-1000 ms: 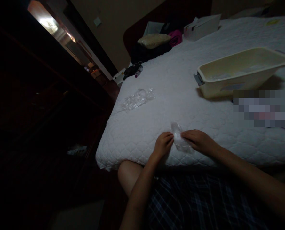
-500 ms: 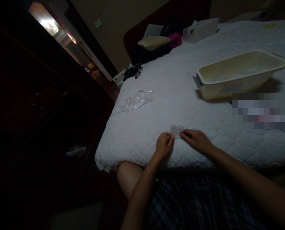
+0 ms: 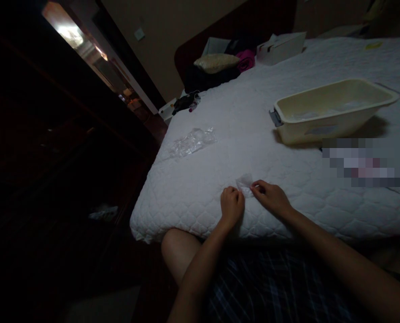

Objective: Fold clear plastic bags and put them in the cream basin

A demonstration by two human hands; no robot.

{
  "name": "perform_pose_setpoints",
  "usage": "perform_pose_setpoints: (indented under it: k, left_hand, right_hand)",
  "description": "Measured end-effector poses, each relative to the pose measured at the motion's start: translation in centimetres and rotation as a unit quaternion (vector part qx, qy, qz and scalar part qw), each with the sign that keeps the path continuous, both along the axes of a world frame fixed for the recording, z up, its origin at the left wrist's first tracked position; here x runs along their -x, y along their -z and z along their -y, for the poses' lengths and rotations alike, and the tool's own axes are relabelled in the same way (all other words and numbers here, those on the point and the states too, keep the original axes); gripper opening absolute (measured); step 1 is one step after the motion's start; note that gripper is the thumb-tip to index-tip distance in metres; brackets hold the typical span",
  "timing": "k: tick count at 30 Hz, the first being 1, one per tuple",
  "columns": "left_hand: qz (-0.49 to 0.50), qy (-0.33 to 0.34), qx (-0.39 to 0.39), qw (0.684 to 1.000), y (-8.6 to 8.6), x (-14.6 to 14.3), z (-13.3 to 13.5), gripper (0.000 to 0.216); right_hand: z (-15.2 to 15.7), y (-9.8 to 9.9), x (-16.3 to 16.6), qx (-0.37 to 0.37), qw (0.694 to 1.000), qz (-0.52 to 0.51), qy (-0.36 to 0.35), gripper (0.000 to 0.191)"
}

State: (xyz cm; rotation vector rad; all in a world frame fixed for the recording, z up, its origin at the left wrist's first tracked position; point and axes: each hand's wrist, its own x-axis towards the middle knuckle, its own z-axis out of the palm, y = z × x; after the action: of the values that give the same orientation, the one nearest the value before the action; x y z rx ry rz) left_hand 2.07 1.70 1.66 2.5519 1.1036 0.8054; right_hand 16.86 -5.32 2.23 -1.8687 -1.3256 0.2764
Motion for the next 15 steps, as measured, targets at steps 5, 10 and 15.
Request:
perform_pose_setpoints:
  k: [5,10,15]
  left_hand:
    - [0.022,-0.041,-0.034,0.998,0.16,0.14,0.6,0.02]
    - [0.029,-0.059,-0.049,0.997,0.21,0.17,0.78,0.021]
    - [0.019,-0.063,-0.047,0.997,0.12,0.04,0.71,0.021]
  right_hand:
    - [0.02,0.07,0.1,-0.018,1.0,-0.014,0.004,0.027]
    - [-0.14,0.46,0.19,-0.014,1.0,-0.014,0.017,0.028]
    - [-0.17,0.45,0.4,-0.009,1.0,0.004,0.029,0.027]
